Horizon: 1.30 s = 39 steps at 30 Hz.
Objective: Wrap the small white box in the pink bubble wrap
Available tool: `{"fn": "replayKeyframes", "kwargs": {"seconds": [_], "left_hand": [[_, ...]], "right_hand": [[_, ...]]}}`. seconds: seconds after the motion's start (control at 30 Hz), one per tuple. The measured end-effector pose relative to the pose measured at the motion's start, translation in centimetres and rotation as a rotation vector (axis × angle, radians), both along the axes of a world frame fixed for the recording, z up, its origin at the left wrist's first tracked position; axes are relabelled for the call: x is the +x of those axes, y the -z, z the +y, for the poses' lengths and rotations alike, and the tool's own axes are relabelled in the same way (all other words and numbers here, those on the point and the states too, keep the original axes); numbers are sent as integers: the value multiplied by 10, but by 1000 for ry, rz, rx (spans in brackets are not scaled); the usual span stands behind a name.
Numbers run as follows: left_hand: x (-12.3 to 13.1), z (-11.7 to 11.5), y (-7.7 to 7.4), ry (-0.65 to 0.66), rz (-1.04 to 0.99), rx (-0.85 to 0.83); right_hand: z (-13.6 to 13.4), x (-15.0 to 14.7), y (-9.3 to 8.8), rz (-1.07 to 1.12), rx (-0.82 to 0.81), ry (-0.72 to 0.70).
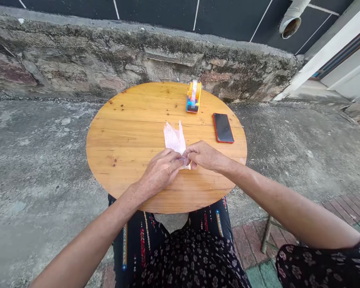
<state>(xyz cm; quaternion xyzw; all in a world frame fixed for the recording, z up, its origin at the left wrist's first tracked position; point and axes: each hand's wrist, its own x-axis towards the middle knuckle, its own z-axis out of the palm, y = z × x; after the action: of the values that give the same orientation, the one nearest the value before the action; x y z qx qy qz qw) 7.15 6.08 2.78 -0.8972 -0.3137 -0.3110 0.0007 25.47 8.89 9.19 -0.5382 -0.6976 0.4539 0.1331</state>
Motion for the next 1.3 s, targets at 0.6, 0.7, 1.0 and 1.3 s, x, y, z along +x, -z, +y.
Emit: {"fn": "replayKeyframes", "kwargs": {"seconds": [0.6, 0.7, 1.0, 1.3], "left_hand": [[1, -3, 1, -41, 4, -11], [1, -3, -2, -18, -15, -75], [2, -3, 1, -84, -64, -167], [1, -3, 4, -30, -84, -35]], "right_hand": [[15, 17, 8, 261, -150, -146], [16, 18, 9, 256, -127, -171], [19, 11, 14, 41, 87, -220], [17, 11, 20, -92, 386, -265]]}}
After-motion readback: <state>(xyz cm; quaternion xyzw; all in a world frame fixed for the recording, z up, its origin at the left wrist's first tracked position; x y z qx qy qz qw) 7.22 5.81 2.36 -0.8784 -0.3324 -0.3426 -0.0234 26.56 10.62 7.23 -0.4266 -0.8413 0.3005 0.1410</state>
